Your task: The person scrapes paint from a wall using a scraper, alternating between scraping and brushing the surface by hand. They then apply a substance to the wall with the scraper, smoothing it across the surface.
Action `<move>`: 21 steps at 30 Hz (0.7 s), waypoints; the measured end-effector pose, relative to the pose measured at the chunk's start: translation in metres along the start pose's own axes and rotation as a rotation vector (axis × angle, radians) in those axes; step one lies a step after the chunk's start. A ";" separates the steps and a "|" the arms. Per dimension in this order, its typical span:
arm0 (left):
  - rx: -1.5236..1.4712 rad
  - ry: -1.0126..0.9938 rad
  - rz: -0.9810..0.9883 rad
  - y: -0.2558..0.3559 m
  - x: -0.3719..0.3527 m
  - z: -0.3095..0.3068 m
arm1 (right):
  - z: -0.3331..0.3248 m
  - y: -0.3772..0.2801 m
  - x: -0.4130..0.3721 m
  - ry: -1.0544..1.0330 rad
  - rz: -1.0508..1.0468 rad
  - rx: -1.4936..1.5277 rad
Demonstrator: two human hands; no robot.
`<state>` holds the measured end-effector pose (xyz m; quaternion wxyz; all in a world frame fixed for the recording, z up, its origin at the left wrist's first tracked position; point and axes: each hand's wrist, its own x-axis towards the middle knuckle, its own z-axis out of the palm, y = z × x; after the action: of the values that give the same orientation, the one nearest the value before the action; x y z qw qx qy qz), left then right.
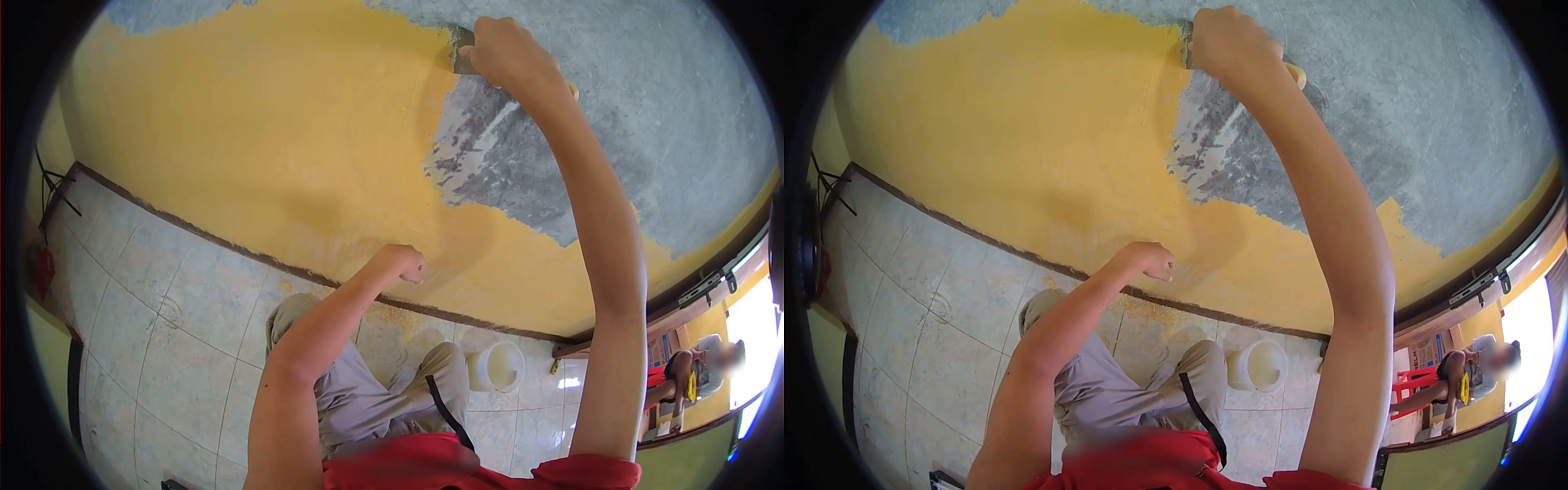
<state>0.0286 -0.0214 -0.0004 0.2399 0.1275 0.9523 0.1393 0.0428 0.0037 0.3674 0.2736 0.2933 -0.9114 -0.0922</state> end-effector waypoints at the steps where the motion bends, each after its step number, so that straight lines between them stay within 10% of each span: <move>1: 0.002 -0.003 -0.002 0.001 -0.004 0.000 | 0.000 -0.001 -0.003 0.019 0.013 0.004; 21: -0.024 -0.023 0.062 0.005 0.012 -0.003 | 0.037 -0.001 -0.009 0.129 0.194 0.249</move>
<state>0.0174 -0.0138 -0.0013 0.2480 0.1556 0.9433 0.1567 0.0291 0.0082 0.3323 0.3008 0.2411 -0.9203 0.0673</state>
